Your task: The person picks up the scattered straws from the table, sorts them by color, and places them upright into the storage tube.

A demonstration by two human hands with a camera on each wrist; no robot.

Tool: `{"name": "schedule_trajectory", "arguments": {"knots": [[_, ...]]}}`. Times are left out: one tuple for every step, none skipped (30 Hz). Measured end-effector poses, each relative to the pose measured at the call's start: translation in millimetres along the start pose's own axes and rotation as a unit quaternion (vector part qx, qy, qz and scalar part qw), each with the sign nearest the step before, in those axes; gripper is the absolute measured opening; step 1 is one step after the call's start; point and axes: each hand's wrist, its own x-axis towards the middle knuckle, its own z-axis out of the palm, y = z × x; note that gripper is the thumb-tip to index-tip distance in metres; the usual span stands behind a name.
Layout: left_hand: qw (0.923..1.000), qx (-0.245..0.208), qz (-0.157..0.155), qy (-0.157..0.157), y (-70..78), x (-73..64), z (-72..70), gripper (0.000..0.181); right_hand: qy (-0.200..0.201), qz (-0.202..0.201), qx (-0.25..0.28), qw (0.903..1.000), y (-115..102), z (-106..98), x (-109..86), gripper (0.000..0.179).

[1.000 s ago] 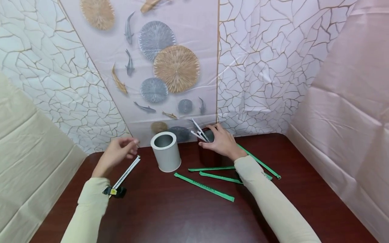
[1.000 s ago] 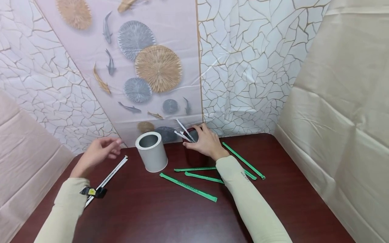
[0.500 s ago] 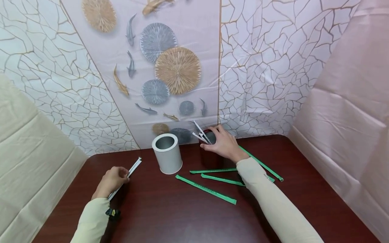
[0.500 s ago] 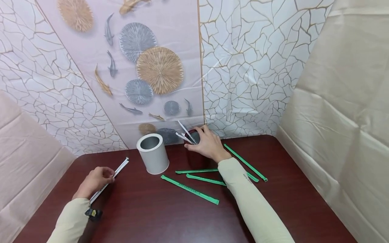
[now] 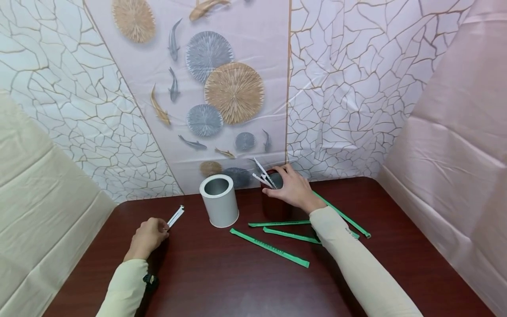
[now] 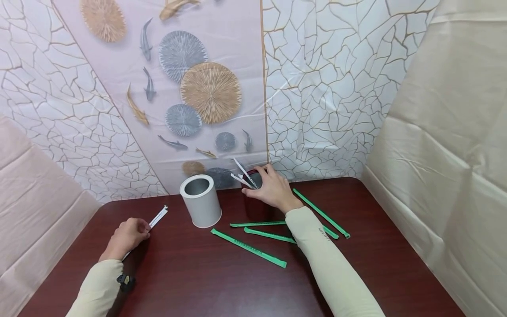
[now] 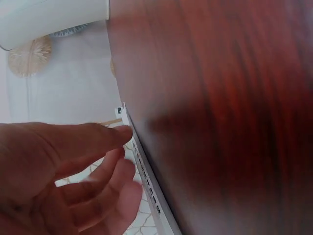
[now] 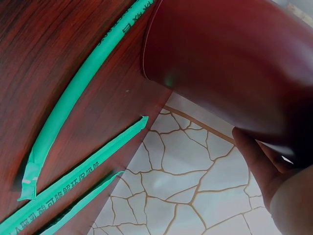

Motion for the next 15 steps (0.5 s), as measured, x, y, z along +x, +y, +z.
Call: {"name": "schedule_trajectory", "arguments": {"knots": [[1.0000, 0.004, -0.003, 0.007, -0.7, -0.9, -0.3, 0.012, -0.001, -0.001, 0.000, 1.0000, -0.2, 0.2, 0.3, 0.097], [0.9999, 0.008, -0.006, 0.013, -1.7, -1.6, -0.7, 0.013, -0.002, -0.002, 0.001, 1.0000, -0.7, 0.3, 0.2, 0.098], [0.9997, 0.014, -0.008, 0.019, -2.8, -2.0, -1.1, 0.013, -0.003, -0.002, 0.002, 1.0000, -1.1, 0.5, 0.3, 0.099], [0.9996, 0.018, -0.008, 0.022, -3.8, -2.1, -1.4, 0.013, -0.004, -0.002, 0.004, 1.0000, -1.5, 0.5, 0.2, 0.099], [0.9995, 0.021, -0.007, 0.023, -4.6, -1.8, -1.5, 0.012, -0.004, -0.001, 0.006, 1.0000, -1.9, 0.3, 0.0, 0.099], [0.9995, 0.024, -0.005, 0.022, -5.0, -1.4, -1.5, 0.012, -0.004, -0.001, 0.007, 1.0000, -2.0, 0.3, -0.1, 0.099], [0.9994, 0.026, -0.003, 0.020, -5.3, -0.9, -1.3, 0.011, -0.003, 0.000, 0.008, 1.0000, -1.8, 0.2, -0.3, 0.099], [0.9994, 0.028, 0.001, 0.019, -5.4, -0.1, -0.9, 0.011, -0.002, 0.001, 0.010, 1.0000, -1.7, -0.2, -0.8, 0.099], [0.9994, 0.031, 0.005, 0.017, -5.2, 0.6, -0.4, 0.011, -0.001, 0.001, 0.010, 1.0000, -1.4, -0.4, -1.0, 0.098], [0.9993, 0.035, 0.008, 0.015, -4.8, 1.3, 0.2, 0.011, 0.000, 0.001, 0.011, 0.9999, -1.1, -0.7, -1.5, 0.098], [0.9991, 0.040, 0.011, 0.012, -4.2, 1.8, 0.6, 0.012, 0.001, 0.000, 0.010, 0.9999, -0.8, -0.9, -1.7, 0.098], [0.9988, 0.046, 0.014, 0.009, -3.8, 2.1, 1.0, 0.012, 0.002, -0.001, 0.010, 0.9999, -0.4, -0.8, -1.6, 0.098], [0.9985, 0.053, 0.015, 0.006, -3.7, 2.5, 1.6, 0.013, 0.003, -0.001, 0.011, 0.9999, -0.1, -0.8, -1.8, 0.097], [0.9980, 0.060, 0.017, 0.003, -3.5, 2.9, 2.1, 0.014, 0.003, -0.001, 0.011, 0.9999, -0.1, -1.0, -2.1, 0.096], [0.9976, 0.067, 0.018, 0.000, -3.0, 3.2, 2.6, 0.015, 0.002, -0.001, 0.010, 0.9999, 0.0, -0.9, -2.2, 0.095]]}}
